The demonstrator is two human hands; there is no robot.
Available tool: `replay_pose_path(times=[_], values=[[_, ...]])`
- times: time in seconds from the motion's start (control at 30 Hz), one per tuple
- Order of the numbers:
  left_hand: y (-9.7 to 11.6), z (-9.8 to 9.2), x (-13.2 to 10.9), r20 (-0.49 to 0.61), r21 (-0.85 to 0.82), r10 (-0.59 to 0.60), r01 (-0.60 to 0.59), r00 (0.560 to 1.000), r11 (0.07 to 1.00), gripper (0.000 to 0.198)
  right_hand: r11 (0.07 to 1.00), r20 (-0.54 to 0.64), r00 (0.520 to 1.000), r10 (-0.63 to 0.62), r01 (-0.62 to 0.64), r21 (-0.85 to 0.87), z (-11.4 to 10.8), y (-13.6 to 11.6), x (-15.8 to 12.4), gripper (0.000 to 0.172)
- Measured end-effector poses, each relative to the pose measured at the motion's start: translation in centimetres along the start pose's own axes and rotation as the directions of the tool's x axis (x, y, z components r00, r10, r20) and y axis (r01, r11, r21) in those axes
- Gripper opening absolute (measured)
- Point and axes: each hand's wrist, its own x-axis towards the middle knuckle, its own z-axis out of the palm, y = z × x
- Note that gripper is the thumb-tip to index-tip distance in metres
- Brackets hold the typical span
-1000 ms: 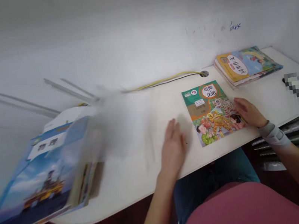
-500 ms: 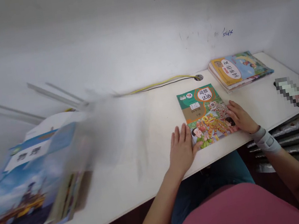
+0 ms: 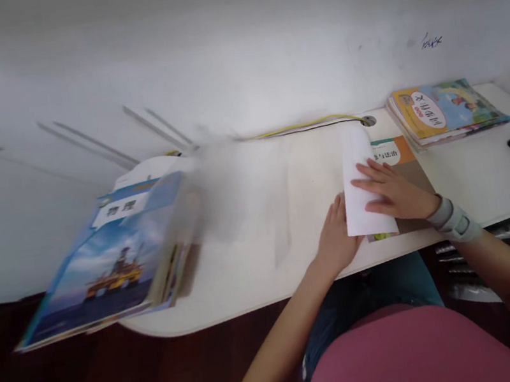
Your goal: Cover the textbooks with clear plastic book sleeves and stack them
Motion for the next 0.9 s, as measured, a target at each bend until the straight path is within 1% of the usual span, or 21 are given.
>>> replay_pose_path(times=[0.03, 0.1, 0.17, 0.23, 0.3, 0.37, 0.53, 0.67, 0.8, 0.9], values=[[-0.8, -0.5, -0.2, 0.002, 0.001, -0.023, 0.023, 1.0, 1.0, 0.064, 0.998, 0.032, 0.999, -0.001, 0.003, -0.063, 0.6, -0.4, 0.8, 0.058], [-3.1, -1.5, -0.8, 0.003, 0.033, -0.11, 0.11, 0.994, 0.993, 0.059, 0.987, 0.077, 0.997, -0.016, 0.028, -0.156, 1.6, -1.1, 1.8, 0.06], [-5.7, -2.4, -1.6, 0.013, 0.057, -0.188, 0.187, 0.982, 0.981, 0.058, 0.973, 0.083, 0.996, -0.038, 0.056, -0.223, 2.4, -1.7, 2.4, 0.059], [-7.7, -2.9, -2.4, 0.031, 0.054, -0.212, 0.21, 0.977, 0.976, 0.062, 0.957, 0.067, 0.997, -0.05, 0.067, -0.281, 2.9, -2.3, 2.7, 0.056], [-8.7, -2.9, -3.0, 0.026, 0.05, -0.209, 0.207, 0.978, 0.977, 0.065, 0.944, 0.045, 0.998, -0.051, 0.063, -0.325, 3.4, -3.0, 2.9, 0.051], [-8.7, -2.8, -3.2, -0.011, 0.066, -0.229, 0.229, 0.973, 0.971, 0.068, 0.934, 0.04, 0.998, -0.051, 0.061, -0.351, 3.8, -3.6, 3.3, 0.047], [-7.3, -2.8, -3.1, -0.103, 0.102, -0.303, 0.313, 0.947, 0.944, 0.072, 0.935, 0.052, 0.997, -0.056, 0.071, -0.348, 4.4, -4.6, 4.0, 0.042], [-6.7, -2.8, -3.3, -0.126, 0.105, -0.321, 0.334, 0.939, 0.937, 0.072, 0.938, 0.046, 0.996, -0.082, 0.093, -0.333, 5.0, -4.9, 4.4, 0.042], [-6.0, -2.4, -4.0, -0.139, 0.125, -0.343, 0.361, 0.929, 0.924, 0.075, 0.944, 0.023, 0.992, -0.125, 0.126, -0.304, 5.8, -5.6, 4.4, 0.04], [-5.3, -2.2, -4.5, -0.154, 0.139, -0.369, 0.39, 0.917, 0.91, 0.075, 0.96, 0.016, 0.991, -0.133, 0.133, -0.248, 5.6, -5.8, 4.4, 0.039]])
